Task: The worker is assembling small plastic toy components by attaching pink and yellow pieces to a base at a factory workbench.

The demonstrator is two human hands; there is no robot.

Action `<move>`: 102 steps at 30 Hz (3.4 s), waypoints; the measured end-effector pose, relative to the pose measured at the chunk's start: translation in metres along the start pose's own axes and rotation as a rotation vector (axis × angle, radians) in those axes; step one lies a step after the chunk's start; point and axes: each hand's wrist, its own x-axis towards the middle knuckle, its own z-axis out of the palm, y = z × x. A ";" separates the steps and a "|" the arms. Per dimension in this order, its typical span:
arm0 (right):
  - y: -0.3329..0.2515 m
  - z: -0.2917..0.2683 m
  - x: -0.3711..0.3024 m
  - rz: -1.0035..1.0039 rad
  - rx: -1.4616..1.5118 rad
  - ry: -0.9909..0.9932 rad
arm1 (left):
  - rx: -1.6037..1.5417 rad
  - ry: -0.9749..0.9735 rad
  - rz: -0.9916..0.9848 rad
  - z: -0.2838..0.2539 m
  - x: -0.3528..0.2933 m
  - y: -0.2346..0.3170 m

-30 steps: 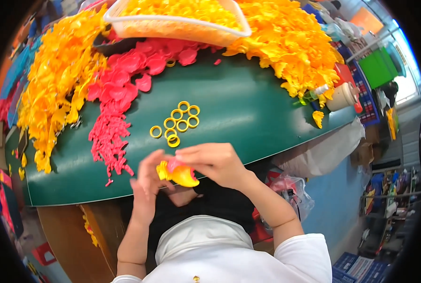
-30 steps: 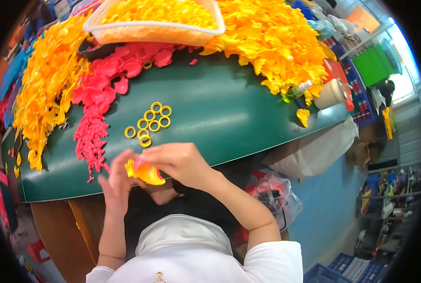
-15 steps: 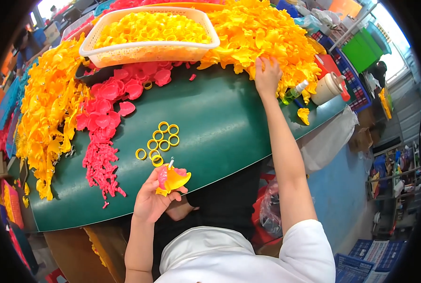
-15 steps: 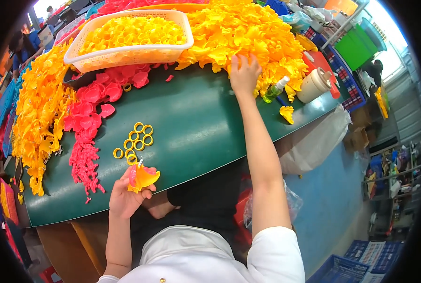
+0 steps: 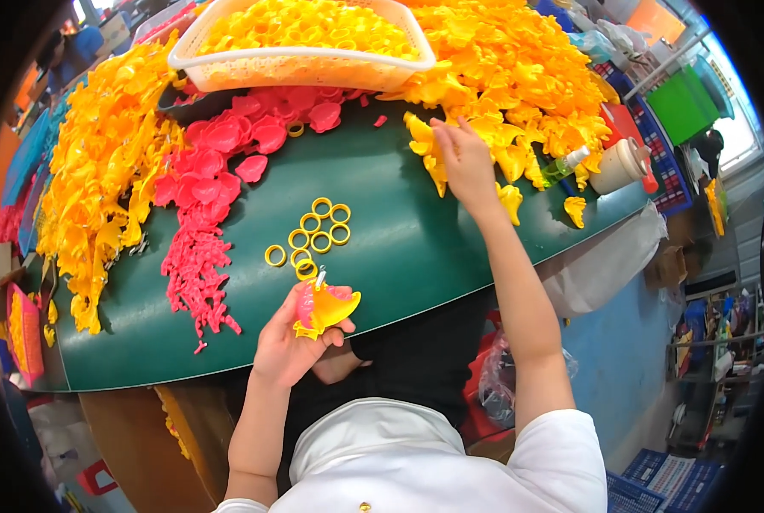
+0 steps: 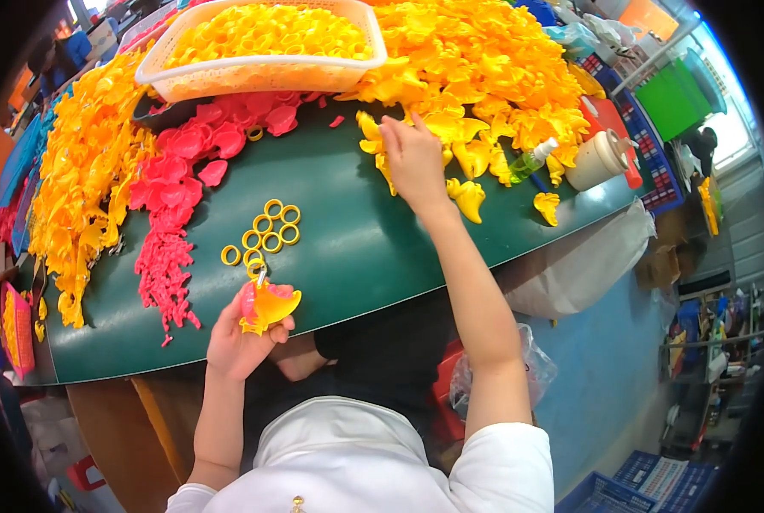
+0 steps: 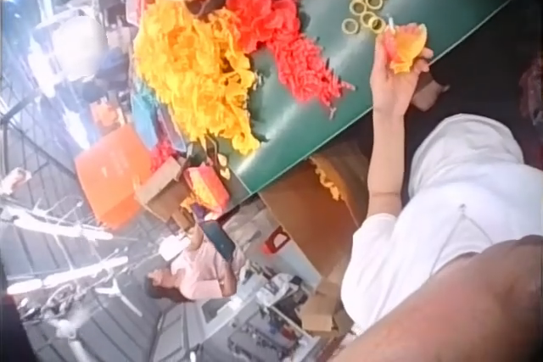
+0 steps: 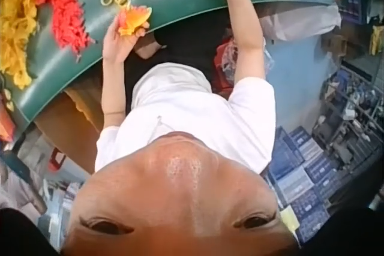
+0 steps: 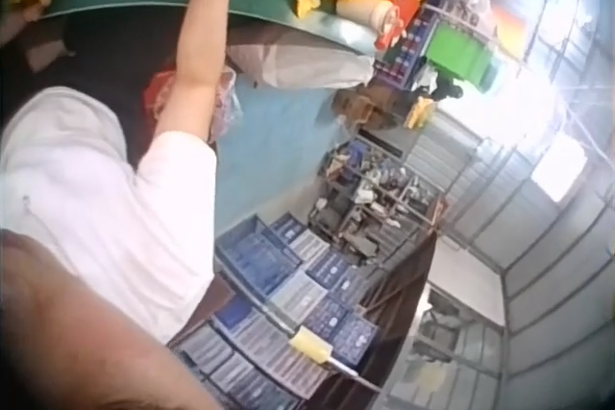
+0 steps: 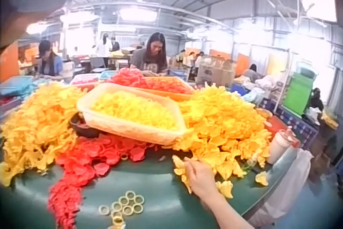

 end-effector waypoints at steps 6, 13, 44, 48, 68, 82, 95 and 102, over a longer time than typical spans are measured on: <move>-0.031 -0.015 -0.010 0.052 0.184 0.210 | 0.089 0.031 0.057 0.010 -0.008 0.001; -0.089 -0.004 -0.092 0.059 0.280 -0.447 | 0.085 0.038 0.131 0.013 -0.022 -0.001; -0.090 -0.039 -0.107 -0.004 0.131 -0.588 | 0.333 0.138 0.315 0.010 -0.036 0.006; -0.077 -0.030 -0.104 0.571 1.571 -0.591 | 0.273 0.215 0.289 0.016 -0.038 0.003; -0.296 0.139 -0.031 -0.123 0.955 -1.078 | 0.162 0.061 0.449 -0.018 -0.127 0.036; -0.040 -0.012 -0.051 0.016 -0.765 -0.182 | 0.117 0.062 0.458 -0.016 -0.110 0.047; 0.006 -0.007 -0.070 -0.076 -0.109 -0.066 | -0.029 -0.085 0.273 0.010 -0.068 0.021; -0.052 -0.037 -0.097 0.335 0.596 -0.333 | -0.044 -0.068 0.232 0.015 -0.054 0.006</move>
